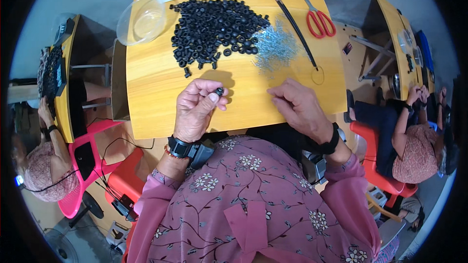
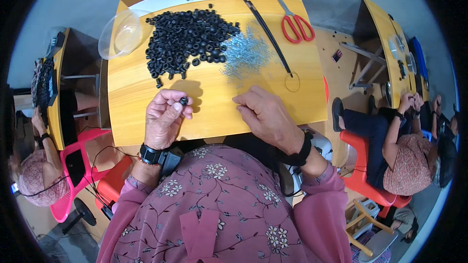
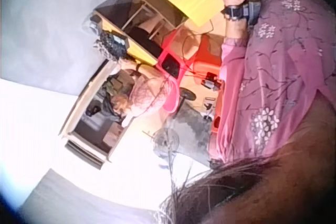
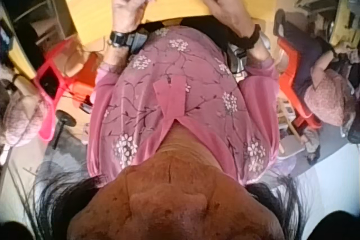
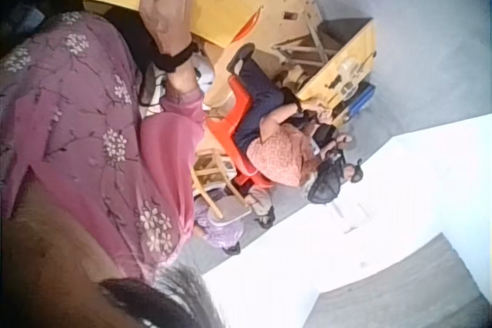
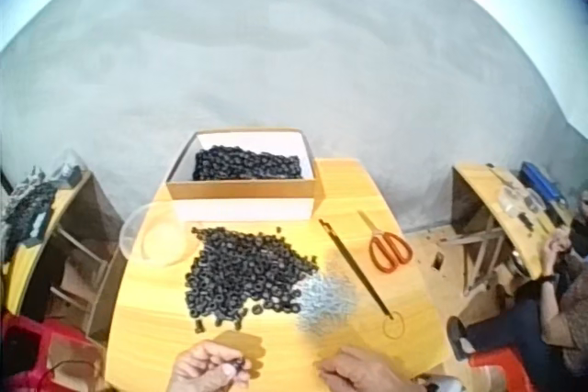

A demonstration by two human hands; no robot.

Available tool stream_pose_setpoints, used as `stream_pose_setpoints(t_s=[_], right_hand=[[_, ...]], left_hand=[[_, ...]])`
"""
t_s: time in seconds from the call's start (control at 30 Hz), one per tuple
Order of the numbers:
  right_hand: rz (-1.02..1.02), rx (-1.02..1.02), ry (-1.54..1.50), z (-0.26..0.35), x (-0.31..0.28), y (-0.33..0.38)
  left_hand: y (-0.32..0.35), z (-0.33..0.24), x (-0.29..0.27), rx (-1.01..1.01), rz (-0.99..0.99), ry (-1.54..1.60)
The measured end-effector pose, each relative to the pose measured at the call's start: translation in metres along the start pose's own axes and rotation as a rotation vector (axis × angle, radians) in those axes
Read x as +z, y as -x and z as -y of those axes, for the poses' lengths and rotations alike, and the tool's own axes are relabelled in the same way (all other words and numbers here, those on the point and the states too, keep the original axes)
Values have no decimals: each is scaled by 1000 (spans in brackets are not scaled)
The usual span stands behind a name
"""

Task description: Assembling small black rubber grommets onto plastic components at a workbench.

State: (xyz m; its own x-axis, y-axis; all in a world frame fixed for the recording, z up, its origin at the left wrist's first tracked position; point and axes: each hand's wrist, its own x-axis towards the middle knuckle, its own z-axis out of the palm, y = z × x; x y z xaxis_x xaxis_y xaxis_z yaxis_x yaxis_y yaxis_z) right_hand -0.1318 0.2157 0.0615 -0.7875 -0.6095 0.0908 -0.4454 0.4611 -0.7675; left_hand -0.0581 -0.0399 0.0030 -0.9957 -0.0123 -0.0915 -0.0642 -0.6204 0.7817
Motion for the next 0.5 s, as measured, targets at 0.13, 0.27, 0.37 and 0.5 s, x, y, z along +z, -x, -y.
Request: stream_pose_setpoints(t_s=[0.13, 0.27, 0.37, 0.5], right_hand=[[23, -102, 63, 6, 6, -27], [-4, -133, 135, 13, 14, -63], [-23, -173, 164, 15, 29, -83], [56, -205, 190, 20, 51, -102]], left_hand=[[2, -1, -1, 18, 2, 5], [2, -1, -2, 22, -3, 39], [2, -1, -2, 22, -1, 60], [4, 1, -6, 36, 21, 40]])
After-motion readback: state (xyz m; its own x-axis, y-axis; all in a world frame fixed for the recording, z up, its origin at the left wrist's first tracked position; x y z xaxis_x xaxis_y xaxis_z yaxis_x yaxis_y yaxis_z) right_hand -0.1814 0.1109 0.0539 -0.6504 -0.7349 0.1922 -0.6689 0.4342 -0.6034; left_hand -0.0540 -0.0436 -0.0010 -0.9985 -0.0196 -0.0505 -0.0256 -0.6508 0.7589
